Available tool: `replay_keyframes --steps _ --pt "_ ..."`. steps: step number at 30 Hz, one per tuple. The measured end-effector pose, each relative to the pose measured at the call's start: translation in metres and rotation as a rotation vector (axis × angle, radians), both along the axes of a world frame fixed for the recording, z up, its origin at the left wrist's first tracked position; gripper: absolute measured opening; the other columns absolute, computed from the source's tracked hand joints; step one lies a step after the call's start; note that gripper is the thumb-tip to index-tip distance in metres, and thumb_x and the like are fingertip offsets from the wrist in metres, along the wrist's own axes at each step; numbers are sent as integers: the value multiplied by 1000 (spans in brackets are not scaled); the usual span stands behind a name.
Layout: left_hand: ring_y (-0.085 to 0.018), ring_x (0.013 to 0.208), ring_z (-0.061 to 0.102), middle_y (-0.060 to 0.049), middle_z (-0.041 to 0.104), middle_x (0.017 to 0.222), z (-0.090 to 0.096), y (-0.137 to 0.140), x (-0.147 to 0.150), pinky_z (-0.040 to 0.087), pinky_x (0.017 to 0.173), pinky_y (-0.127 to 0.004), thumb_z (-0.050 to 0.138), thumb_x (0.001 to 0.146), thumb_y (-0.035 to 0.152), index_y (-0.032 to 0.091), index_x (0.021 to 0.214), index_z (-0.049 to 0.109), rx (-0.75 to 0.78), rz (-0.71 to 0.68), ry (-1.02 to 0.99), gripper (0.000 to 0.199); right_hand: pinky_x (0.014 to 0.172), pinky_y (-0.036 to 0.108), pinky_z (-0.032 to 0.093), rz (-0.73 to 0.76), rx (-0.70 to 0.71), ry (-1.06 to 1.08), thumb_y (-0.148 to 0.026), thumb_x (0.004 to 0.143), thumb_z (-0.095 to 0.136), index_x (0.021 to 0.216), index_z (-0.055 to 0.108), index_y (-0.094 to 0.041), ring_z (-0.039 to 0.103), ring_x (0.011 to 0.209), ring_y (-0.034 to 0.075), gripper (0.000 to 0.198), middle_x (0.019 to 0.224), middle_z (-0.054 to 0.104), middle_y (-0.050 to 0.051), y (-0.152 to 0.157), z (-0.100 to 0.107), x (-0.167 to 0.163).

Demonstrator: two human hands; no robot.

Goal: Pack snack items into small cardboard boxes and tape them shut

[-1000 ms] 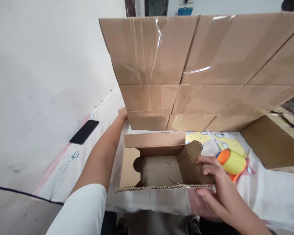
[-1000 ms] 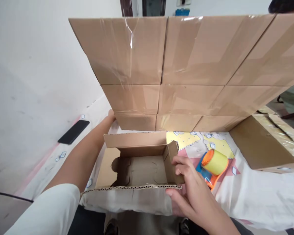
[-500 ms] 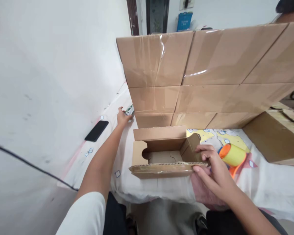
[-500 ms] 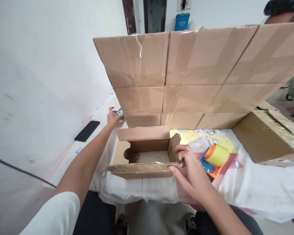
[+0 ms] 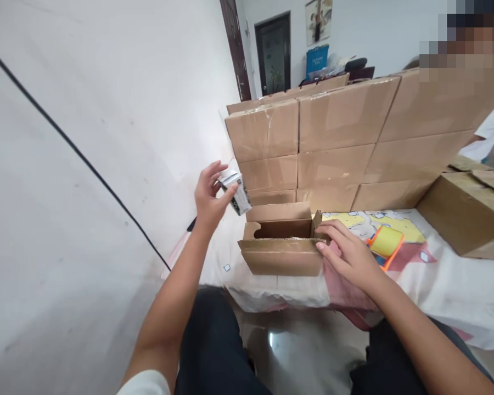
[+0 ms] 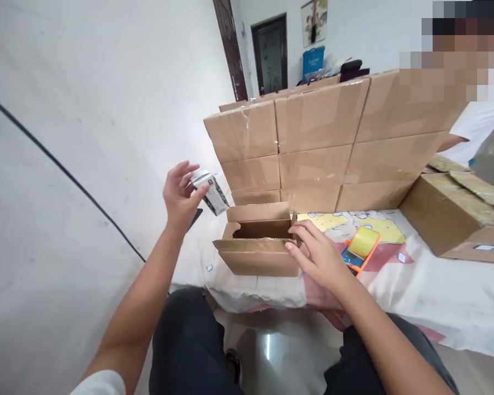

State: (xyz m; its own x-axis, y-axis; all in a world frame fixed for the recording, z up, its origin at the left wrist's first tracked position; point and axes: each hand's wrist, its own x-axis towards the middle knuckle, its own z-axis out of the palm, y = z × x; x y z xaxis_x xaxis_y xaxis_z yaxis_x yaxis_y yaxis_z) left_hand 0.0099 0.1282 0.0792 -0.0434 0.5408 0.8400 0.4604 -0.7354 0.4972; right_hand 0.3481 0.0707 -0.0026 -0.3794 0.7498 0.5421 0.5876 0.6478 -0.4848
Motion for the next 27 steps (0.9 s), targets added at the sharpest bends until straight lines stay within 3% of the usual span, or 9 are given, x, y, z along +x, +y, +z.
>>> replay_keyframes --steps 3,6,11,14,16,21,24,27 --pt "-21 122 62 -6 57 139 2 -19 50 57 97 -34 71 90 38 35 142 43 54 -119 -27 58 81 35 50 -51 51 -4 -38 101 48 114 61 -22 64 94 23 25 106 65 8 -5 1 -3" --pt "-21 122 62 -6 57 135 -12 -34 90 56 99 -35 69 92 33 33 142 44 4 -152 -126 56 77 36 49 -172 116 -61 -44 100 48 106 66 -19 65 87 24 31 89 69 8 -13 8 -10" --pt "-20 114 62 -5 55 121 -38 -58 116 56 99 -35 74 85 21 29 118 67 -154 -224 -45 35 65 34 42 -437 34 -378 -61 89 61 116 67 -20 63 87 31 49 83 72 9 -28 46 -23" --pt "-18 107 63 -4 54 118 -43 -71 117 56 100 -38 74 82 16 29 110 71 -207 -288 -16 31 65 33 40 -407 77 -500 -60 82 70 122 65 -20 61 89 33 57 89 74 11 -30 71 -34" --pt "-18 108 63 -4 53 117 -42 -77 115 56 101 -39 74 81 13 29 109 71 -245 -268 -48 33 64 32 39 -302 14 -519 -53 82 71 126 62 -21 62 81 28 55 90 74 9 -28 82 -48" --pt "-20 112 64 -5 55 120 -32 -78 95 57 98 -36 75 79 14 29 111 71 -322 -212 -213 35 65 31 42 -207 -58 -413 -41 78 72 132 57 -17 64 86 29 61 88 71 8 -17 84 -87" --pt "-17 101 69 -5 64 115 -28 -66 64 60 88 -32 67 90 27 25 114 69 -373 -291 -268 24 61 29 43 -145 -249 -284 -36 76 72 129 55 -19 63 73 22 58 84 69 3 -11 80 -100" --pt "-18 98 70 -3 71 104 -31 -50 31 57 89 -33 59 94 29 24 108 69 -510 -245 -125 18 61 29 45 -74 -453 -250 -33 73 71 122 57 -18 62 71 20 53 83 67 2 -3 81 -105"
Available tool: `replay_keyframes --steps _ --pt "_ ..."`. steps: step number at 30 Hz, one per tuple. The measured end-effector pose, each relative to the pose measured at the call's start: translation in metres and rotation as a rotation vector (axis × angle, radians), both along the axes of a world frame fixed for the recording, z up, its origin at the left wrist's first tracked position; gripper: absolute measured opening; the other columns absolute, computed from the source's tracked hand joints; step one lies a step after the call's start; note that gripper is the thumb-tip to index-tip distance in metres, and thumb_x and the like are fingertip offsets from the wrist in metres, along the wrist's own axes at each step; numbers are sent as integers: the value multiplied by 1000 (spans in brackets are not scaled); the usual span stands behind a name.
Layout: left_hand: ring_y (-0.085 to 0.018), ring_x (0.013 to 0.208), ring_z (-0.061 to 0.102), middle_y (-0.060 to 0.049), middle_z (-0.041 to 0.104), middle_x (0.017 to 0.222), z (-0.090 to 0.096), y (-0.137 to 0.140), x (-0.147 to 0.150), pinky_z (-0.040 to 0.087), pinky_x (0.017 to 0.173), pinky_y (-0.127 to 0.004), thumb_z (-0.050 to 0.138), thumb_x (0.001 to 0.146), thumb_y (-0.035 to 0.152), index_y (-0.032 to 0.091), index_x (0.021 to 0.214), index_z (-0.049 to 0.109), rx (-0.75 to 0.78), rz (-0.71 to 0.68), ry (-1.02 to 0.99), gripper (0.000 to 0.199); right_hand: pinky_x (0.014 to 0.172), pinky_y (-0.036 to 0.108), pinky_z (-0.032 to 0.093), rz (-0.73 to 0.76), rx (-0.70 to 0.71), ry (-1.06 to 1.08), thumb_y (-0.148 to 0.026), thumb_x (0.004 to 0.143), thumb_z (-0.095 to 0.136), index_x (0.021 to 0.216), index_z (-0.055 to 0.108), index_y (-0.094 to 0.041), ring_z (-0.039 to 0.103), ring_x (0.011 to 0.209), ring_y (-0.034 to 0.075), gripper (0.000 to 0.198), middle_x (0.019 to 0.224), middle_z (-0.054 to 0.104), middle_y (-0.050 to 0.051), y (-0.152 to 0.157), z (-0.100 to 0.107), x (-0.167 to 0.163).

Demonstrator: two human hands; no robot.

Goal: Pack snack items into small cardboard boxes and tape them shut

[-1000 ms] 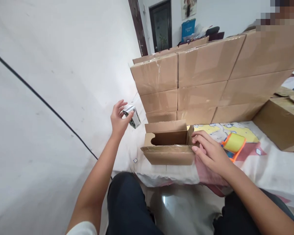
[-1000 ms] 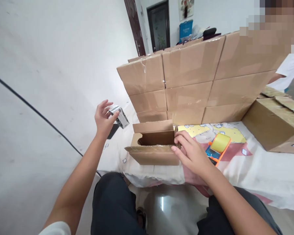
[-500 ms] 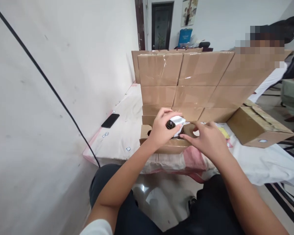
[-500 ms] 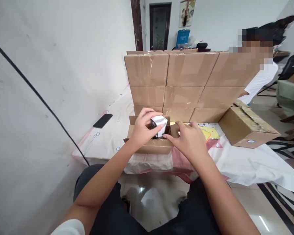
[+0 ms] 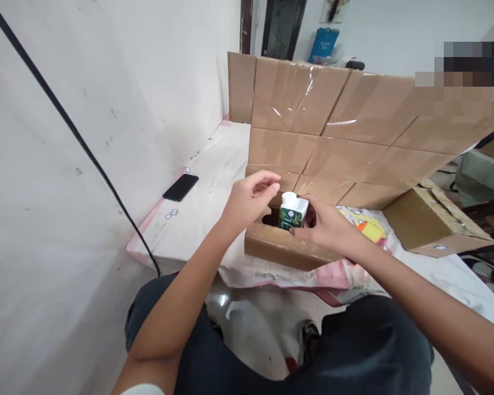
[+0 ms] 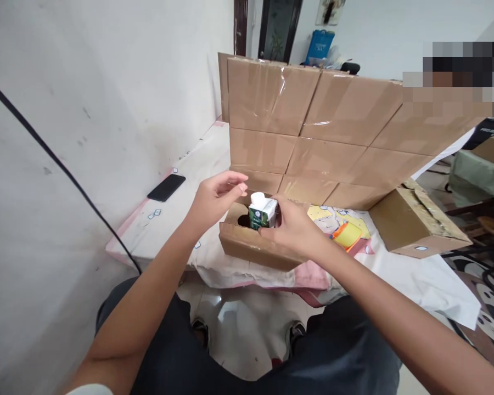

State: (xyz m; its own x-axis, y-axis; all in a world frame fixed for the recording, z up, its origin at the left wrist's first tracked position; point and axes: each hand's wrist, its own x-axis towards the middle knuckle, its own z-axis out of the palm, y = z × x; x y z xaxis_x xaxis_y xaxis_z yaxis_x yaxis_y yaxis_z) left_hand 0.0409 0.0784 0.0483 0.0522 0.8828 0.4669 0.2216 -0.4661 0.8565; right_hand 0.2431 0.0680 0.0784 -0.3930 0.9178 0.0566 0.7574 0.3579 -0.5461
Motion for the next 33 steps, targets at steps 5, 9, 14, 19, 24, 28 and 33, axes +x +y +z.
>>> replay_keyframes --steps 5,9,14,19,24,28,33 --pt "-33 100 69 -16 57 137 -16 9 -15 55 78 -42 82 68 43 26 125 64 -359 111 640 62 60 29 45 32 -130 -186 -31 72 69 111 57 -20 63 73 20 43 84 66 1 13 1 0" --pt "-31 77 70 -19 61 127 -28 7 -10 48 61 -37 78 65 41 29 147 43 -505 94 796 90 58 30 40 96 -22 -594 -26 76 65 112 56 -18 67 79 25 38 91 71 8 19 -9 2" --pt "-27 73 68 -12 70 97 -47 6 -8 43 62 -34 71 74 42 26 128 53 -206 164 609 59 68 37 49 291 -76 -1002 -6 77 57 137 50 -8 72 103 36 60 114 73 20 16 -22 -18" --pt "-33 70 67 -9 69 78 -48 -12 7 44 68 -40 73 69 39 23 120 54 -405 240 806 57 78 46 56 387 -258 -1128 -3 85 55 140 51 -5 73 105 38 55 119 72 24 9 -45 -48" --pt "-26 54 59 -2 59 59 -31 -20 -6 41 62 -38 59 82 35 28 96 58 -439 101 769 16 82 48 57 318 -284 -1079 -9 84 64 139 52 -4 72 106 41 56 116 72 27 18 -69 -44" --pt "-27 57 59 -3 63 64 -28 -11 -19 39 58 -36 53 86 31 28 90 58 -548 27 721 7 82 44 56 377 -249 -1004 -14 79 69 143 47 -6 72 106 38 68 115 73 24 28 -76 -34" --pt "-28 56 59 -3 63 63 -33 -2 -16 38 54 -36 53 86 33 29 92 62 -521 47 723 12 79 42 55 422 -259 -920 -21 74 73 143 45 -7 72 103 37 76 119 72 21 36 -78 -45"
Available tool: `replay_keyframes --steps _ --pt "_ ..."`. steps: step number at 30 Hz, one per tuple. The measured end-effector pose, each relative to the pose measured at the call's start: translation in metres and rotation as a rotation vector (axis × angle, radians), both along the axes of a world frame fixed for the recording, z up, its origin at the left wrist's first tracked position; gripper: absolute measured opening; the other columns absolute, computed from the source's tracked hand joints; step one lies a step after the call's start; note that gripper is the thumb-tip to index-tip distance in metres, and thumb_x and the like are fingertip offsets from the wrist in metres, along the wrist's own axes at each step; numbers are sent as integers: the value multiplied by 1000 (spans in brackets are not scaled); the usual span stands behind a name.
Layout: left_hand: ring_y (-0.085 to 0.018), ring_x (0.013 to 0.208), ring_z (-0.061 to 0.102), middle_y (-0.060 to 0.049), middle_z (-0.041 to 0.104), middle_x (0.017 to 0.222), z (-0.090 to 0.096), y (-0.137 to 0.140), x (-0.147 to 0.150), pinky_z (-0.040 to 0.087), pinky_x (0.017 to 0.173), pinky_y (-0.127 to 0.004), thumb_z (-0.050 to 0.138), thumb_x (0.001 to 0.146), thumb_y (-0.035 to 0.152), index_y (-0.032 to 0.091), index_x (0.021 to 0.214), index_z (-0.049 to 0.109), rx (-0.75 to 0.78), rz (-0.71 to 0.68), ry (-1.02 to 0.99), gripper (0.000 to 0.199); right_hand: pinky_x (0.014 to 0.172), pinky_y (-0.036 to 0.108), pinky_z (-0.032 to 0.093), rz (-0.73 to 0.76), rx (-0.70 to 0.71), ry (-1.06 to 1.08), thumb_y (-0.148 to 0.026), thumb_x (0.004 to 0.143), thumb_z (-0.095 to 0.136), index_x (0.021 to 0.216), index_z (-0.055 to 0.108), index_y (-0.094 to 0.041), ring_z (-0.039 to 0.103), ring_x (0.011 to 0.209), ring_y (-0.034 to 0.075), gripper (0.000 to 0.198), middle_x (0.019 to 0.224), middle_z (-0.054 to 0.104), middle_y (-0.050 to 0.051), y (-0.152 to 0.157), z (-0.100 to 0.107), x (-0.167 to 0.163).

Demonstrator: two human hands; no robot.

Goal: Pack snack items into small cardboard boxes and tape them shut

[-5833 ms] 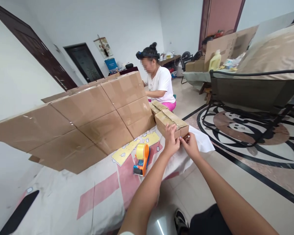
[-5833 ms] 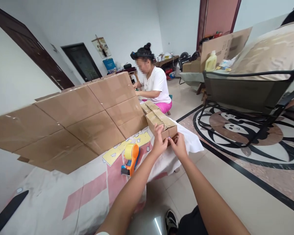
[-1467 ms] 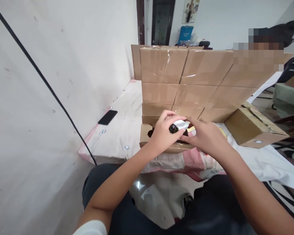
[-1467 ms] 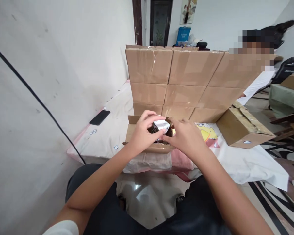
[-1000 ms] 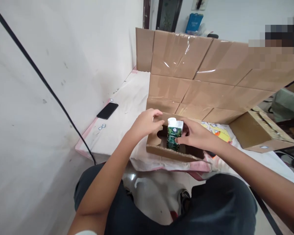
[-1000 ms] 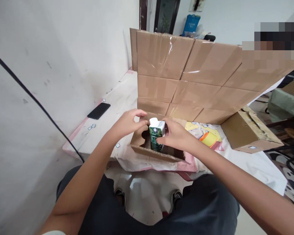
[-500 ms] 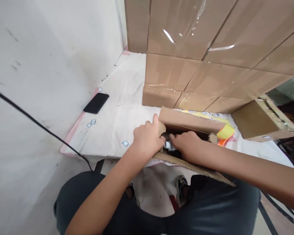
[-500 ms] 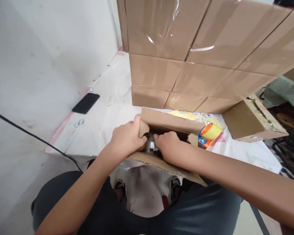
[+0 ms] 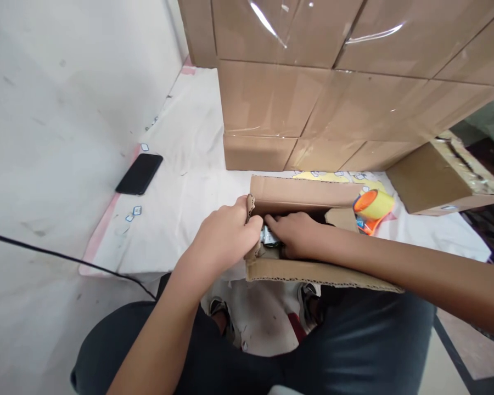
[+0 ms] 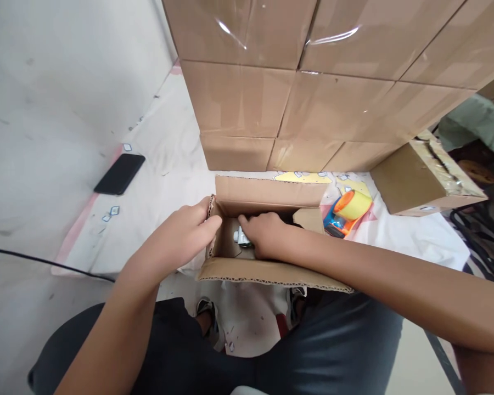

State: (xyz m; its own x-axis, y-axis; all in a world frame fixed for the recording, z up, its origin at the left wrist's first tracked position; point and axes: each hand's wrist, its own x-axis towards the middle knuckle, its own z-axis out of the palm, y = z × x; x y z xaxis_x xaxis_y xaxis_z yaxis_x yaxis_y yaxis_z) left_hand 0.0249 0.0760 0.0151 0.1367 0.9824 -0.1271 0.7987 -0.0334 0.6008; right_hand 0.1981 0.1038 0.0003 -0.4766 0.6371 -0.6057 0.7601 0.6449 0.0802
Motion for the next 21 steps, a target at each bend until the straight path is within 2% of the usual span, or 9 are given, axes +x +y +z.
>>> replay_keyframes --steps 2,4,8,10,12,14,17,19,21 --pt "-28 56 59 -3 63 63 -3 2 2 38 56 -36 53 88 38 29 92 62 2 20 21 14 79 41 55 -31 11 16 -20 74 73 140 47 -6 72 101 37 72 116 73 21 1 7 -3" --pt "-30 59 63 -4 67 66 -5 4 4 40 59 -37 51 91 47 30 99 65 10 29 28 24 78 40 54 -58 62 128 -22 79 70 132 55 -9 72 99 35 56 114 73 19 0 23 5" --pt "-38 93 72 -8 77 102 -6 5 1 46 73 -41 41 93 67 32 130 62 10 15 -38 55 82 35 53 -200 274 776 -31 96 54 114 61 -22 69 95 24 21 106 72 8 -21 55 65" --pt "-40 108 70 -9 75 118 -9 6 -1 48 78 -43 37 94 69 34 145 51 -13 37 -64 64 85 36 53 -414 521 1135 -35 98 49 118 56 -26 67 97 23 23 106 68 7 -35 50 105" --pt "-39 113 68 -11 73 124 -15 9 -2 49 80 -44 40 94 66 32 158 33 -8 46 -86 72 91 39 53 -635 675 1390 -38 98 47 133 42 -28 64 110 24 37 121 63 11 -45 27 137" --pt "-37 118 66 -14 69 131 -26 15 -1 51 85 -44 48 93 59 28 164 14 38 25 -138 85 93 41 54 -766 500 1398 -41 91 55 142 31 -26 61 119 25 58 133 57 15 -45 -5 152" --pt "-33 135 55 -16 58 146 -45 26 3 48 100 -45 62 85 48 24 164 2 173 -6 -306 102 101 42 51 -828 171 1309 -38 92 49 149 27 -25 57 129 23 62 143 53 16 -33 -40 150" --pt "-31 138 53 -14 58 146 -54 33 5 47 105 -45 63 82 47 25 162 17 252 -34 -438 95 106 43 48 -860 106 1390 -36 89 52 150 30 -27 54 133 23 65 148 51 15 -27 -48 146" --pt "-31 129 59 -12 66 135 -57 35 5 46 106 -45 62 83 49 24 145 51 307 -60 -515 67 111 44 43 -892 133 1569 -38 83 64 148 36 -29 50 137 25 71 149 49 13 -27 -50 147"
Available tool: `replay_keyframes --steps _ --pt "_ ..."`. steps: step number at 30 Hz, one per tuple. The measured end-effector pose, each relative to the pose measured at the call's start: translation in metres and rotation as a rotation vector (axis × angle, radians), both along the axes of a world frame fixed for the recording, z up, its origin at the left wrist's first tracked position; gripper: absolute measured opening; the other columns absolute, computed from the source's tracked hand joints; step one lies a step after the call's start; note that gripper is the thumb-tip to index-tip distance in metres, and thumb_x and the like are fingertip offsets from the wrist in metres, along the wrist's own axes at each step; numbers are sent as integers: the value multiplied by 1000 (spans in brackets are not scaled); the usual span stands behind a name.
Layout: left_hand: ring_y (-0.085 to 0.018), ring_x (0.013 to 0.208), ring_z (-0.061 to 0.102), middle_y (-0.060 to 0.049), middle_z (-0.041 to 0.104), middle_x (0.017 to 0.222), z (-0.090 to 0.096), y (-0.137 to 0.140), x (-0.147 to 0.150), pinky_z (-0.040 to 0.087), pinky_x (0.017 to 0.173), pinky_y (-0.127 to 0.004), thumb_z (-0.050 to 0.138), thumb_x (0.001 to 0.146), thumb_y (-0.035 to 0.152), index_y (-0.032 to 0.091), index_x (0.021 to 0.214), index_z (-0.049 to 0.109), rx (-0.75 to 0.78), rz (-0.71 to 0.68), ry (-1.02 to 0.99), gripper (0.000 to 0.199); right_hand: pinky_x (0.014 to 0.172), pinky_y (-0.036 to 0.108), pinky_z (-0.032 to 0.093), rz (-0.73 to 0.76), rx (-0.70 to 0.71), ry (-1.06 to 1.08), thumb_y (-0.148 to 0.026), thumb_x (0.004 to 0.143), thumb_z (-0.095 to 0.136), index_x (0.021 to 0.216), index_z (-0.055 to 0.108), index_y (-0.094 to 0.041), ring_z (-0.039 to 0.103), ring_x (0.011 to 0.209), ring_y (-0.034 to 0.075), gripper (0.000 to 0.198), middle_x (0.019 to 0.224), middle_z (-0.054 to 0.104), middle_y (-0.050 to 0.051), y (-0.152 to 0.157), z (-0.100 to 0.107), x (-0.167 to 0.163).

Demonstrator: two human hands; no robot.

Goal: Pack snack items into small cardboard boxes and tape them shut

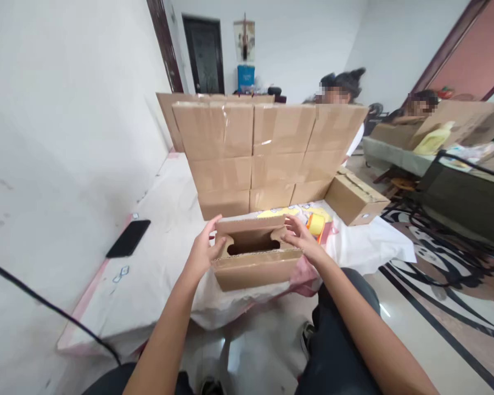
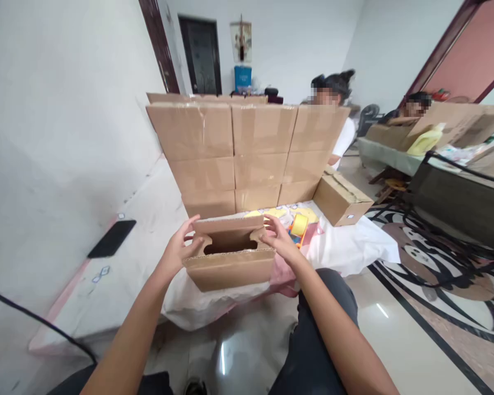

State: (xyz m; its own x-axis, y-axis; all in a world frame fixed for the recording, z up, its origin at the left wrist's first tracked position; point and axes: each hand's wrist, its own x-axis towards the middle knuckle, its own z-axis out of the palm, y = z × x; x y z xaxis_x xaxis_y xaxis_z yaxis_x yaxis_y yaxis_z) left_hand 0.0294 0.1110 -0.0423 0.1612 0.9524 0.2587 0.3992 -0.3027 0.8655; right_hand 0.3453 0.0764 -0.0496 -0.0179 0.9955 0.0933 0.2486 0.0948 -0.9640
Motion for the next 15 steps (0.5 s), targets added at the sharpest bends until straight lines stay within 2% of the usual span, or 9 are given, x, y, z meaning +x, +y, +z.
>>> replay_keyframes --steps 1,3,5,7,8,10,13,15 --pt "-30 124 62 -11 69 128 0 -1 -1 47 106 -46 61 84 50 23 130 62 13 -16 -22 53 115 46 39 -12 43 98 -40 81 68 148 39 -31 48 140 26 73 150 49 12 -3 -1 4" --pt "-30 118 65 -10 72 121 3 -5 -4 46 107 -46 56 88 53 21 106 71 11 -74 -60 41 120 49 30 65 115 297 -48 81 71 150 39 -36 42 145 27 77 154 47 10 -15 -6 13" --pt "-29 121 64 -10 71 127 7 -10 -9 45 109 -47 44 93 57 21 101 73 -16 -156 -91 47 122 53 24 222 141 415 -54 78 73 156 30 -40 34 151 28 90 161 41 8 -28 -12 20" --pt "-29 125 62 -10 67 135 11 -15 -13 42 113 -50 33 97 59 21 102 75 -28 -190 -74 57 123 54 21 287 132 389 -51 73 80 159 20 -42 27 155 28 105 167 30 7 -36 -16 18" --pt "-29 126 62 -10 67 137 14 -17 -14 41 114 -51 28 98 58 21 102 76 -20 -182 -40 61 123 53 21 253 128 355 -48 73 82 159 18 -42 26 155 28 107 168 27 7 -37 -17 13" --pt "-28 126 63 -9 69 133 22 -21 -12 41 115 -50 27 99 56 21 103 77 54 -125 97 61 123 51 23 108 127 319 -43 77 79 158 23 -40 29 154 26 98 167 28 9 -33 -18 -1" --pt "-29 126 62 -10 71 129 31 -35 10 42 114 -50 41 96 49 22 108 76 228 28 312 46 120 51 31 -123 143 315 -38 72 74 146 42 -29 43 146 28 82 156 46 15 -16 -20 -25" --pt "-31 131 57 -11 68 134 31 -51 36 34 118 -54 49 94 43 22 118 72 303 99 380 39 116 51 38 -198 165 301 -32 64 73 136 50 -23 50 139 31 76 148 53 18 -6 -22 -36"
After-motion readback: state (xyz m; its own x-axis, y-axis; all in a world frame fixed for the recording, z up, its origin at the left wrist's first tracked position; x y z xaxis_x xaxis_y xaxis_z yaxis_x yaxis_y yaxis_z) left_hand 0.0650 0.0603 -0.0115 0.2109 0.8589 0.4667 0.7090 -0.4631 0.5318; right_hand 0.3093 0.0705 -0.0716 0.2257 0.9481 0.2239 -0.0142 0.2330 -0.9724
